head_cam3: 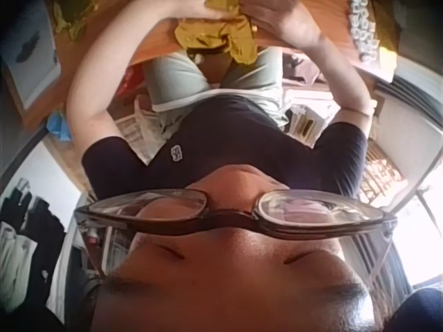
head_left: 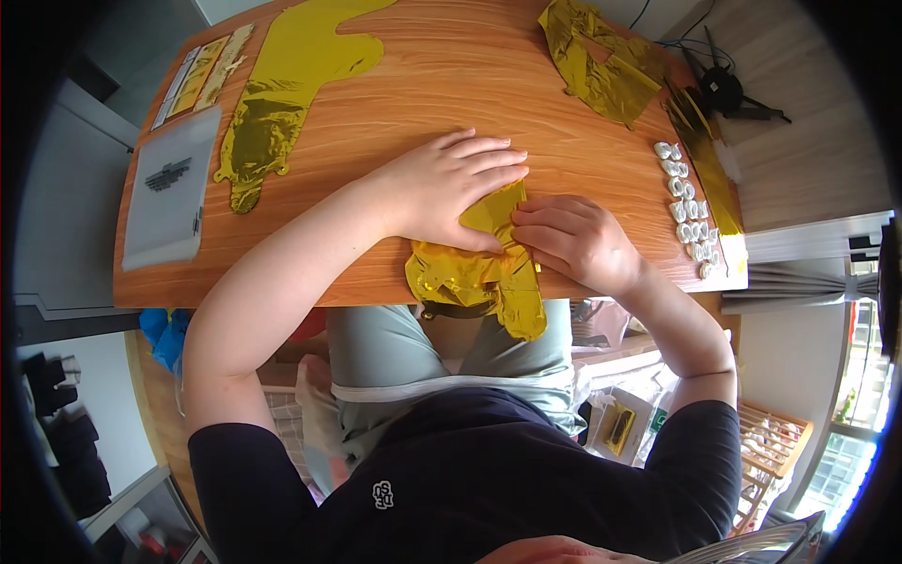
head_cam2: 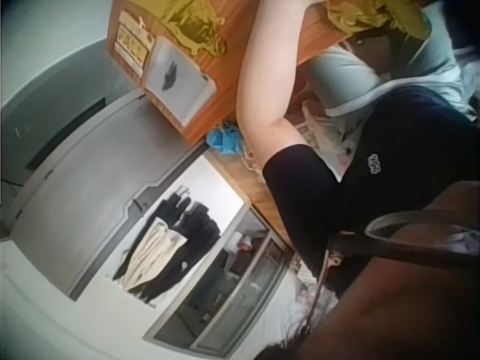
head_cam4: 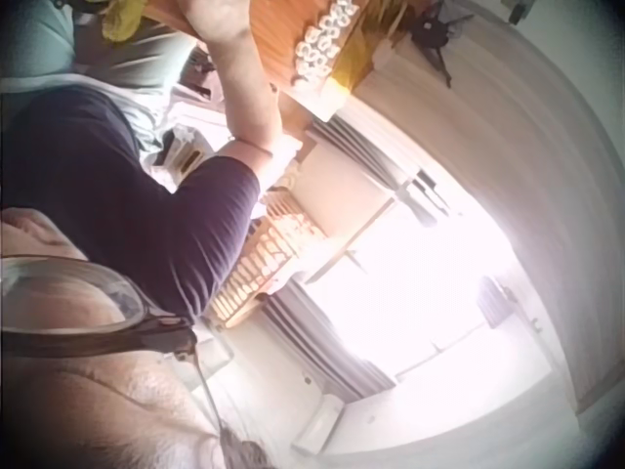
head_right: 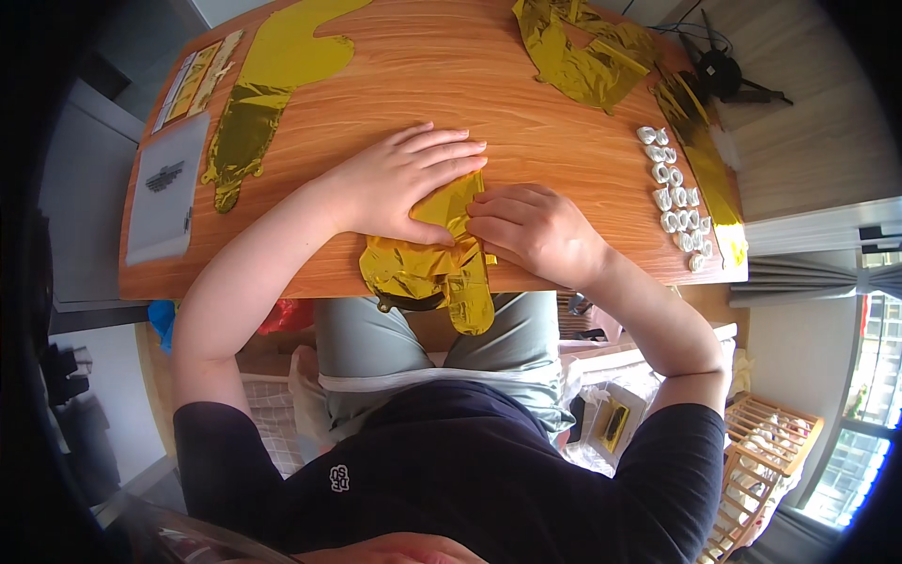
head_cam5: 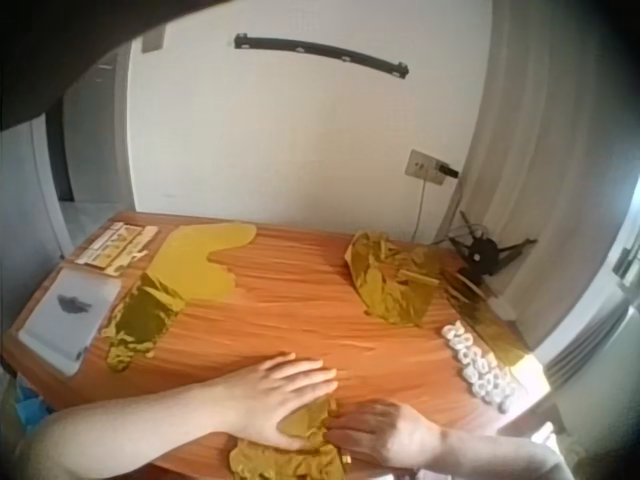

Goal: The person unpacks and unfolds foil balloons on a desk, then folds a foil balloon into a compact square by hand.

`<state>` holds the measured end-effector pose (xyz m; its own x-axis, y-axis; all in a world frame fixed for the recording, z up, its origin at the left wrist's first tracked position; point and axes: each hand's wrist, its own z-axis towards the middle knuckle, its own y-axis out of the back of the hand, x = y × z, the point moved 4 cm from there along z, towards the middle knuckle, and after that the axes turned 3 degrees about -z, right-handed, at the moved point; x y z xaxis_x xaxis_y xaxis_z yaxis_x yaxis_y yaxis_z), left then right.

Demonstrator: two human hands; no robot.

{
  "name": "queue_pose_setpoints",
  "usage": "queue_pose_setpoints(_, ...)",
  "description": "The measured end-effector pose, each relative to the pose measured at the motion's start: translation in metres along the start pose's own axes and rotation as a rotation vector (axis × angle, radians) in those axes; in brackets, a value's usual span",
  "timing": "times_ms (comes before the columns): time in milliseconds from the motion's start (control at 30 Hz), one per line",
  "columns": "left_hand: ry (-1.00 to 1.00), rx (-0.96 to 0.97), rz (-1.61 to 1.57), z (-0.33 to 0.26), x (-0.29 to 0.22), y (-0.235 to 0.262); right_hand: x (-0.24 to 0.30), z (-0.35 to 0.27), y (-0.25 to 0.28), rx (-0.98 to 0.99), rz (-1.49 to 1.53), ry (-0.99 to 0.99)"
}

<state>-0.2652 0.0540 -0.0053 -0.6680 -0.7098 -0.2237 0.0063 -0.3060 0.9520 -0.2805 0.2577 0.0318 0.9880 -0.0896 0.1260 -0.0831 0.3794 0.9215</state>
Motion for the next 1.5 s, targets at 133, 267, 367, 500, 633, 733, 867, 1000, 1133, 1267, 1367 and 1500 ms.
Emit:
queue_pose_setpoints(133,-0.008,0.001,0.012,0.0,-0.003,0.004,0.002,-0.002,0.002,-0.014,0.002,0.033)
queue_pose_setpoints(267,-0.027,0.008,0.034,0.001,-0.004,0.007,0.003,-0.004,0.0,-0.009,-0.017,0.02)
queue_pose_setpoints(367,-0.086,-0.022,0.165,0.002,-0.01,0.016,0.003,-0.004,0.0,-0.004,-0.01,0.007)
queue_pose_setpoints(500,-0.081,0.074,0.116,0.002,-0.018,0.033,0.003,-0.005,0.003,-0.063,0.008,0.022)
queue_pose_setpoints(633,-0.033,0.093,-0.018,-0.01,-0.019,0.025,0.004,-0.004,0.003,-0.085,-0.018,0.034)
queue_pose_setpoints(733,-0.028,0.182,0.021,-0.026,-0.024,0.012,0.004,-0.005,0.002,-0.038,-0.049,0.062)
queue_pose_setpoints(867,-0.043,0.146,0.017,-0.029,-0.026,0.007,0.002,-0.006,0.003,0.008,-0.023,0.077)
queue_pose_setpoints(1000,-0.05,0.144,0.093,-0.031,-0.024,0.005,0.007,-0.001,0.007,0.07,0.038,0.067)
queue_pose_setpoints(1133,-0.055,0.141,0.095,-0.028,-0.025,0.009,0.009,-0.002,0.006,0.05,0.008,0.036)
queue_pose_setpoints(1267,-0.036,0.136,0.035,-0.028,-0.024,0.007,0.008,-0.005,0.002,-0.05,0.101,-0.121)
queue_pose_setpoints(1367,-0.034,0.131,0.023,-0.029,-0.024,0.007,0.014,-0.003,0.004,-0.056,0.11,-0.208)
queue_pose_setpoints(1500,-0.031,0.138,0.069,-0.032,-0.022,0.005,0.018,-0.002,0.006,-0.016,0.09,-0.193)
